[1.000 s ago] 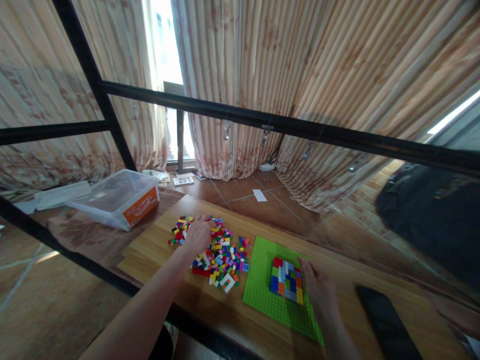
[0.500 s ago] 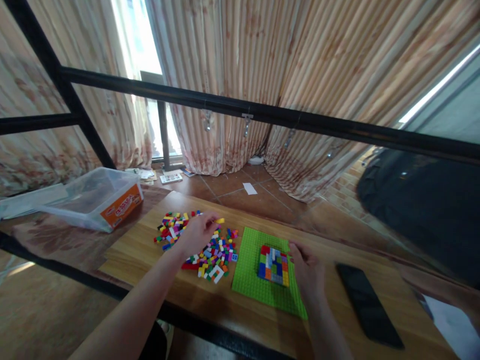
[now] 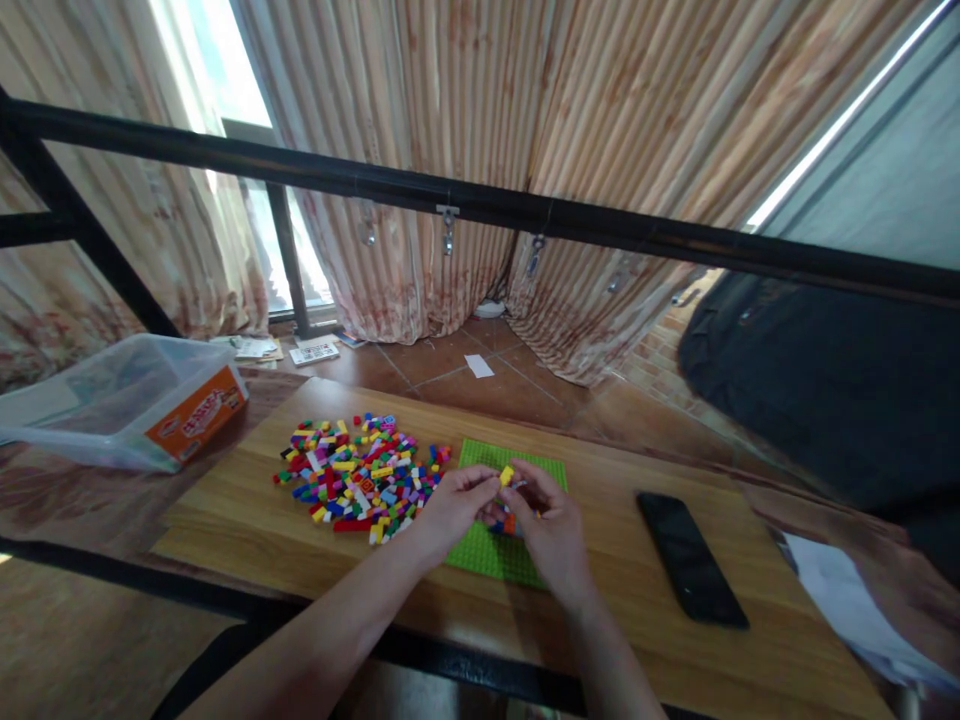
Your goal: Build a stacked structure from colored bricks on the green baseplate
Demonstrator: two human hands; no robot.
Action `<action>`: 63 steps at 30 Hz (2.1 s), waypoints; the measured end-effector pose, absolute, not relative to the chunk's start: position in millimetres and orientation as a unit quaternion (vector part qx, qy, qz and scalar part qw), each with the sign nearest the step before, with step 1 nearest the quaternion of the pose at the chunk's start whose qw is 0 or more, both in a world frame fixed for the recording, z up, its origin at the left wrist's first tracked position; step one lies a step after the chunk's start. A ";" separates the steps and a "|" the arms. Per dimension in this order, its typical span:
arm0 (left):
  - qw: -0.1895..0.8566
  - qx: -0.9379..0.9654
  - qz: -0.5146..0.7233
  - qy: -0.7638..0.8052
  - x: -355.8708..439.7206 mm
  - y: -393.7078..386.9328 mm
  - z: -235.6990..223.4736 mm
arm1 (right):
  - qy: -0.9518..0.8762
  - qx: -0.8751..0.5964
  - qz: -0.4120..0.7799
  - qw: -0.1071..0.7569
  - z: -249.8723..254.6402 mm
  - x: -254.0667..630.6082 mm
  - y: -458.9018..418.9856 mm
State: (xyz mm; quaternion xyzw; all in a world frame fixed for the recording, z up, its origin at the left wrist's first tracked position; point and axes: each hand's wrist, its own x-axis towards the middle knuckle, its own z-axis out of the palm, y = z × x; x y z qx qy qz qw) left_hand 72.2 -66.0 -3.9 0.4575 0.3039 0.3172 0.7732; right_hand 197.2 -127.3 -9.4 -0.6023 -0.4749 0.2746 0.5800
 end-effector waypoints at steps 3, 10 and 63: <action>0.817 0.395 0.294 0.300 73.4 -67.0 -6.5 | -0.507 -0.619 0.247 0.546 -10.1 201.7 -129.2; 0.836 0.389 0.260 0.288 71.2 -68.4 -4.5 | -0.558 -0.622 0.225 0.502 -3.4 206.3 -134.1; 0.525 0.709 0.242 0.403 72.2 -55.5 -33.1 | -0.621 -0.690 0.174 0.328 -43.9 272.6 -116.0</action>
